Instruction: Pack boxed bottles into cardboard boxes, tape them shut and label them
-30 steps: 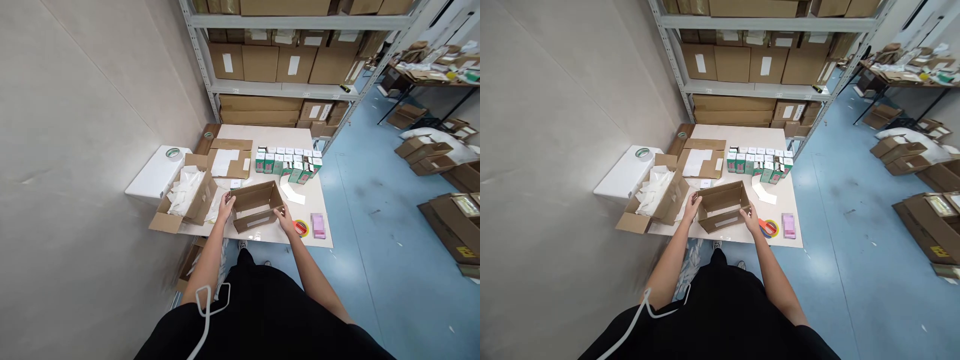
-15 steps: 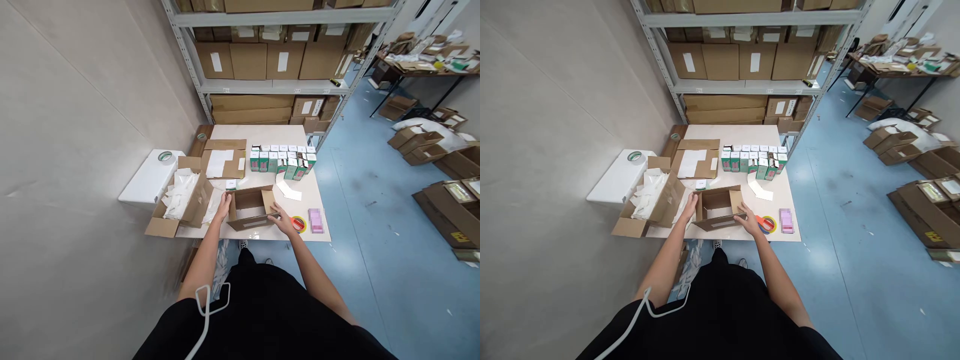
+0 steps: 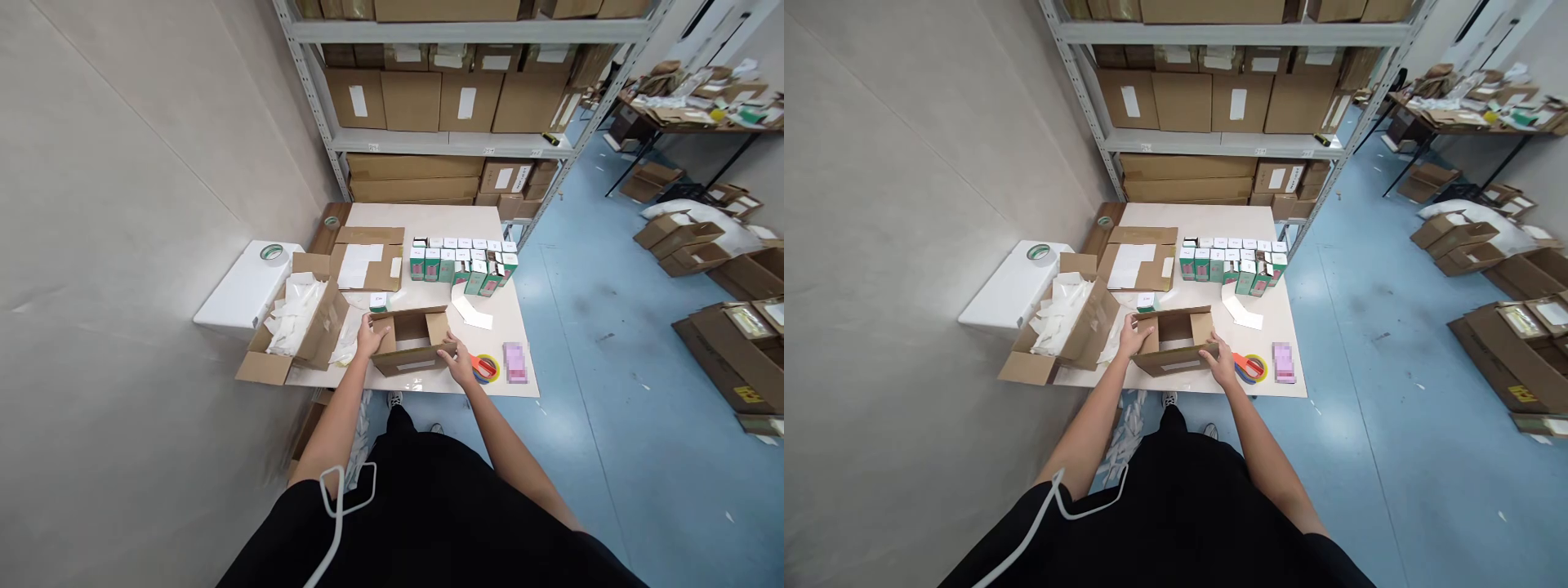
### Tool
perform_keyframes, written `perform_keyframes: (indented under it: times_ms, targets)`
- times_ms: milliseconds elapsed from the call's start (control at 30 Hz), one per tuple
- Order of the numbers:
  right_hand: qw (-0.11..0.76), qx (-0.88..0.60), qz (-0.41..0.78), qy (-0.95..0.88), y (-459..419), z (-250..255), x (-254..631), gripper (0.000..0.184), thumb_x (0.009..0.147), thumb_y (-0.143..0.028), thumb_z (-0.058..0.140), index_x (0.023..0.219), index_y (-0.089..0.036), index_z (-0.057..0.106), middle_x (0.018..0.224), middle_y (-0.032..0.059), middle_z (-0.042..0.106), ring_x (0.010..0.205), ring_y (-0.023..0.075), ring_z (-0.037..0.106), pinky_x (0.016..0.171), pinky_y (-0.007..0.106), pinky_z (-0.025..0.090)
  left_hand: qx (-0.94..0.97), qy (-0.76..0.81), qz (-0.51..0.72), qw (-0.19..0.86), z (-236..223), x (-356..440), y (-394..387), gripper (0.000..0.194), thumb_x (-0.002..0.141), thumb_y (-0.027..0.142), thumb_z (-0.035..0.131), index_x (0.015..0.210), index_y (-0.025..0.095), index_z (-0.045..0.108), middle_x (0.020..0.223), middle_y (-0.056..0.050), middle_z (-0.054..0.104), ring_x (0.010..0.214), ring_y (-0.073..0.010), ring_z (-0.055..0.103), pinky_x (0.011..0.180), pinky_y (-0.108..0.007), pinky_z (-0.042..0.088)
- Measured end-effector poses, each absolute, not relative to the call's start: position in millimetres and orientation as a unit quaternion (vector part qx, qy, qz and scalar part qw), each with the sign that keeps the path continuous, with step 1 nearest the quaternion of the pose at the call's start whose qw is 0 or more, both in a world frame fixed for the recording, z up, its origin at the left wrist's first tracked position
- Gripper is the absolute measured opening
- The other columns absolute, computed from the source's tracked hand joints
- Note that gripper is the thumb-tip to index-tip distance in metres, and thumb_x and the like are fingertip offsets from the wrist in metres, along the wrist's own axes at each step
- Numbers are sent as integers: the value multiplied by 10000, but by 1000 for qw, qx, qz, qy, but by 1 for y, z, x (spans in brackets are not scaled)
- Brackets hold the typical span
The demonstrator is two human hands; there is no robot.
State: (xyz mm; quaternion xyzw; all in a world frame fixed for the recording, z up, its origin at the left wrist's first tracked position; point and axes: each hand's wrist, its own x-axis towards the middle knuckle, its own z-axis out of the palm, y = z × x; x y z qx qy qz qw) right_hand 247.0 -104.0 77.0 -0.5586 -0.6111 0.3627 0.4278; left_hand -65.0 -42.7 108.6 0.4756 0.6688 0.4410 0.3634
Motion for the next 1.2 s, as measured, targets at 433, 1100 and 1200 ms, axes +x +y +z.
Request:
perform_keyframes:
  times_ms: [433, 1100, 1200]
  targets:
    - [438, -606, 327, -577, -112, 72, 230, 714, 934, -644, 573, 1508, -223, 514, 1502, 136, 574, 1386, 325, 505, 1172, 516, 390, 424, 586, 451, 523, 105, -89, -63, 420, 811, 389, 598, 1203, 242, 633, 1320, -67, 661, 1180, -232, 643, 994, -382, 530]
    - [367, -645, 305, -597, -95, 64, 226, 695, 943, -558, 538, 1545, -218, 463, 1387, 155, 612, 1312, 378, 511, 1141, 571, 392, 432, 726, 410, 345, 91, -42, -79, 610, 798, 345, 750, 1364, 262, 541, 1432, -103, 610, 1365, -289, 543, 1180, -451, 375]
    - [353, -650, 314, -595, -91, 67, 226, 695, 923, -534, 571, 1531, -208, 484, 1360, 158, 620, 1297, 385, 511, 1131, 569, 401, 407, 741, 396, 359, 90, -38, -76, 834, 790, 418, 781, 1519, 275, 403, 1510, -120, 561, 1397, -298, 534, 1184, -447, 376]
